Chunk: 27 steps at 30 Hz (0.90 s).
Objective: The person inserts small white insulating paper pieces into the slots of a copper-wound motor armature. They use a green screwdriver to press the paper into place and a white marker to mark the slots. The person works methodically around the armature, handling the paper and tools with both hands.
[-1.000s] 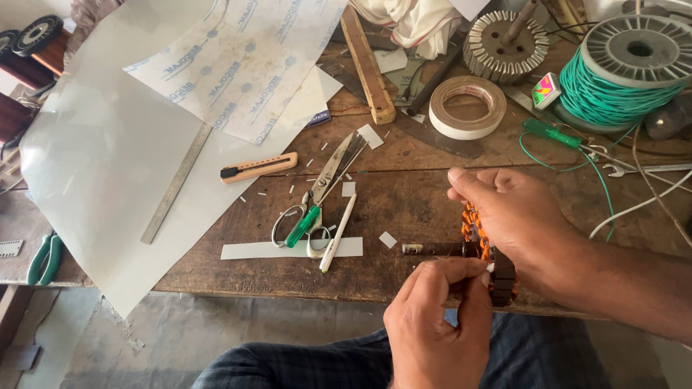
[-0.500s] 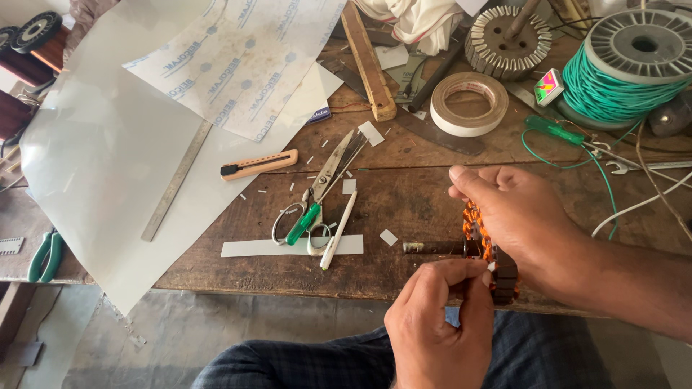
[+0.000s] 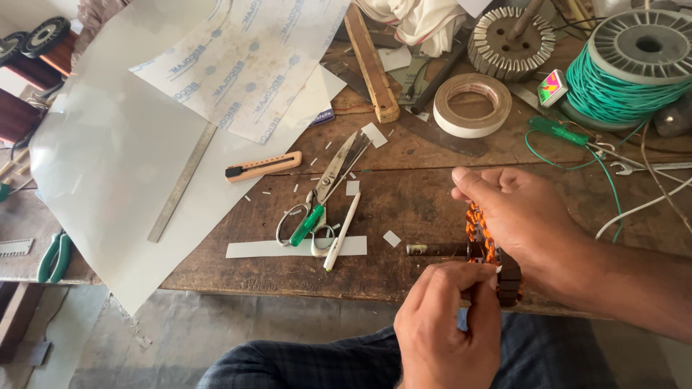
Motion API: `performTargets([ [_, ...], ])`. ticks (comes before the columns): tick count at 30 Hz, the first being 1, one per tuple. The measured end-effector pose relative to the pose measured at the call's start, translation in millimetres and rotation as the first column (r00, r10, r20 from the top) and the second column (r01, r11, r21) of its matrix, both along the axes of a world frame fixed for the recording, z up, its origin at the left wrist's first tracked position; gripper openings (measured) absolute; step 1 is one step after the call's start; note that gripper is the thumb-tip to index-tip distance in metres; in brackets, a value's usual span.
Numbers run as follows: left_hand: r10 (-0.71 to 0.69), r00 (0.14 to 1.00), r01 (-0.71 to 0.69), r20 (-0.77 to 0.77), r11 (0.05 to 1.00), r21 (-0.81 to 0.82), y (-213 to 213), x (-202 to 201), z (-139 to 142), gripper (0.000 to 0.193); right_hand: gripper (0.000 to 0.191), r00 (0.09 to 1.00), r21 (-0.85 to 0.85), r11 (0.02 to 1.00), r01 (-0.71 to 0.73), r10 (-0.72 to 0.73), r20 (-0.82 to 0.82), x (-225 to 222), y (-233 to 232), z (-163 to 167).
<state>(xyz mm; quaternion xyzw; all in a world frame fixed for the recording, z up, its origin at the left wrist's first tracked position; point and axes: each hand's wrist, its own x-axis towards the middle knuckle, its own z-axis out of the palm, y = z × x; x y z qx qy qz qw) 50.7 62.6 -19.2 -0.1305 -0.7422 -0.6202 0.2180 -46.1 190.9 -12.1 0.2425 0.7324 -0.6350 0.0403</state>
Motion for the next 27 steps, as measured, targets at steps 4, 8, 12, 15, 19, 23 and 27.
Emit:
performTargets([
  [4, -0.017, 0.996, 0.014, 0.088, 0.999, 0.034, -8, -3, 5, 0.016, 0.032, 1.0, -0.016, 1.0, -0.002, 0.001, -0.027, 0, 1, -6],
  [8, -0.05, 0.96, 0.033, 0.277, 0.997, 0.067, -8, -5, 9, 0.015, 0.032, 0.998, -0.038, 0.999, -0.03, 0.028, -0.061, 0, 4, -7],
  [12, -0.116, 0.846, 0.053, 0.521, 0.989, 0.135, -1, -6, 9, 0.019, 0.033, 0.998, 0.015, 0.999, -0.037, 0.038, -0.051, 0, 4, -3],
  [15, -0.168, 0.777, 0.031, 0.607, 0.973, 0.231, 2, -6, 5, 0.021, 0.032, 0.998, 0.017, 1.0, -0.02, 0.021, -0.061, 3, 2, 0],
  [19, -0.289, 0.733, 0.016, 0.616, 0.912, 0.409, 5, -10, -4, 0.022, 0.031, 0.998, 0.031, 1.0, 0.003, -0.001, -0.062, 5, 0, 1],
  [23, -0.308, 0.697, 0.012, 0.648, 0.908, 0.419, 5, -15, -9, 0.02, 0.029, 0.998, 0.075, 0.997, 0.008, -0.003, -0.065, 3, 1, 0],
  [27, -0.349, 0.712, 0.033, 0.61, 0.884, 0.467, -1, -17, -6, 0.018, 0.031, 0.997, 0.039, 0.999, -0.015, 0.017, -0.071, 1, 2, -2],
])
